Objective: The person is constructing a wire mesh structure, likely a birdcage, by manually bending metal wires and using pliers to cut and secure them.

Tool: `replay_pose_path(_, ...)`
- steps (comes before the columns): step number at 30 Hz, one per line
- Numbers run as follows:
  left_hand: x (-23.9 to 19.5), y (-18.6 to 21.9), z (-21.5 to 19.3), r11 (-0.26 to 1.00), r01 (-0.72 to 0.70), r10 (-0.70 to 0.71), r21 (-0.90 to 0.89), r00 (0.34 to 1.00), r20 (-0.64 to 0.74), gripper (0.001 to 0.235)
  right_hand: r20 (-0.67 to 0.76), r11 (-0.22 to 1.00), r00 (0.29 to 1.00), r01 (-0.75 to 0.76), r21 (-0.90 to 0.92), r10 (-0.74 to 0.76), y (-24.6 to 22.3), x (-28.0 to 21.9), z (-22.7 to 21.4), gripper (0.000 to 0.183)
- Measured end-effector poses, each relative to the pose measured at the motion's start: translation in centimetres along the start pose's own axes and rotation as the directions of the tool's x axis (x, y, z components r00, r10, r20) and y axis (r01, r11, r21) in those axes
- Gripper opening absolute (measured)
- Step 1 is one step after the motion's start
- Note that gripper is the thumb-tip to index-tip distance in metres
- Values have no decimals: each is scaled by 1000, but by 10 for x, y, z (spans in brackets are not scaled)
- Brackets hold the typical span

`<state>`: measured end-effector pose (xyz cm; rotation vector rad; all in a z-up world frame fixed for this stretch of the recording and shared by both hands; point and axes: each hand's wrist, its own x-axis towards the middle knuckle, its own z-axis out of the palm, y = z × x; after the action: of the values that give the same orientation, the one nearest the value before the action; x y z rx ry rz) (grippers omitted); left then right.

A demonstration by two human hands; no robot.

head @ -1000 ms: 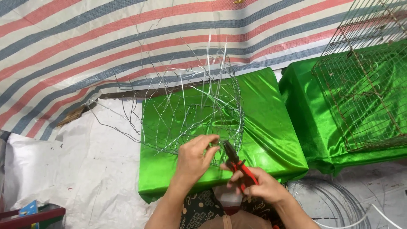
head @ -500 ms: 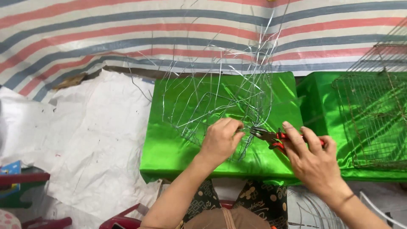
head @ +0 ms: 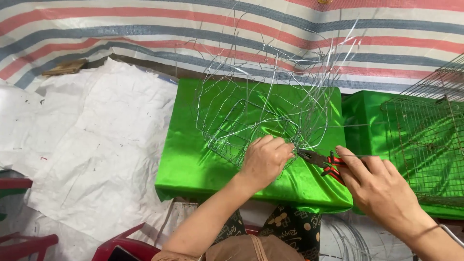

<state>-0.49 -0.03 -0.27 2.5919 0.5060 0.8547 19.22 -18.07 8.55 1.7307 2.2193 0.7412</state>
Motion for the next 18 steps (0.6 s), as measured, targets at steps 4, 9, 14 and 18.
replay_pose_path(4,-6,2,5,999,-35,36,9,995,-93,8,84,995,996,19,94,-27,1,-10,9,33)
replay_pose_path(9,-10,5,7,999,-43,43,2,980,-193,10,68,945,997,-6,326,-18,0,-7,3,16)
replay_pose_path(14,-15,4,10,998,-61,58,-8,982,-182,10,243,855,969,-159,493,40,-4,-21,13,21)
replay_pose_path(18,-18,2,13,997,-71,69,-8,983,-171,9,407,674,910,-352,649,83,-9,-22,11,50)
